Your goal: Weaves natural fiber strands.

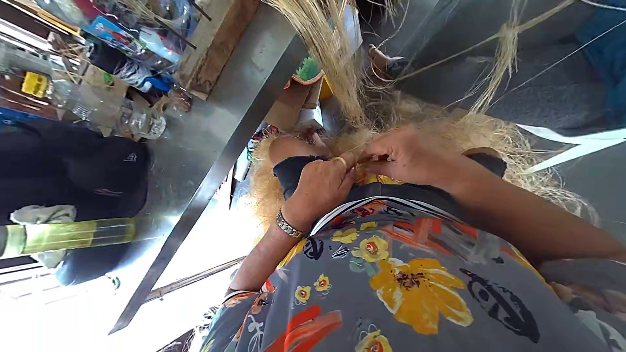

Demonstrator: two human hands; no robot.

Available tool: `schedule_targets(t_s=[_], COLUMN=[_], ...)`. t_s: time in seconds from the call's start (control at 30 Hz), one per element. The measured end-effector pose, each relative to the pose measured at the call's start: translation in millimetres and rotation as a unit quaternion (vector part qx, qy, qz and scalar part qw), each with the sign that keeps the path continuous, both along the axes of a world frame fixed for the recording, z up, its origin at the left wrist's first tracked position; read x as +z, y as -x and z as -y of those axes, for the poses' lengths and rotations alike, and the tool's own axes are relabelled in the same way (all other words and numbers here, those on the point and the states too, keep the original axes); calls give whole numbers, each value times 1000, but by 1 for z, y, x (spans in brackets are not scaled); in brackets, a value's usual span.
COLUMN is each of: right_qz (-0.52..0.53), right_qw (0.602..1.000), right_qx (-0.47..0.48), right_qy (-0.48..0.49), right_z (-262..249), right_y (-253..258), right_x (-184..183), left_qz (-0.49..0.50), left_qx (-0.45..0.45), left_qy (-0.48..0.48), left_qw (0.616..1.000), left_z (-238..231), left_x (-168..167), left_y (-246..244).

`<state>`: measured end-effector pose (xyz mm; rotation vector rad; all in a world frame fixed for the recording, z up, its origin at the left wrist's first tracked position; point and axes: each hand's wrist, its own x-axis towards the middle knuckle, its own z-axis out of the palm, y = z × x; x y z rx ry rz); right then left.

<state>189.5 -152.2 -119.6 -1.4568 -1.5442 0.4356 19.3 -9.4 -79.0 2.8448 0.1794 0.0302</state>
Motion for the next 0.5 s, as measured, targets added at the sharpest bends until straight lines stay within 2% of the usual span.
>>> schedule_targets(t_s=[0.1,0.17,0.27,0.33,0.4,0.5], right_qz=[-4,38,149,191,208,183], right_qw=[1000,999,986,975,961,902], right_qx=[18,6,-71,-113,-150,-228], right_qy=[21,19,-5,18,107,319], right_z=[-8,-6,-4,-4,-2,14], right_y=[2,8,20,18,0,-58], right_x=[-7,-4,-1,-3,-13,-51], left_qz=[10,3,-16,-27,-13,5], left_qx=[7,13,34,39,33,85], left_qy=[1,-8,-20,-6,36,70], left_qw=[1000,1000,999,999,999,994], left_z=[-2,1,6,9,5,-19], left_x=[0,0,1,0,-2,-2], left_y=[4,7,6,5,12,37])
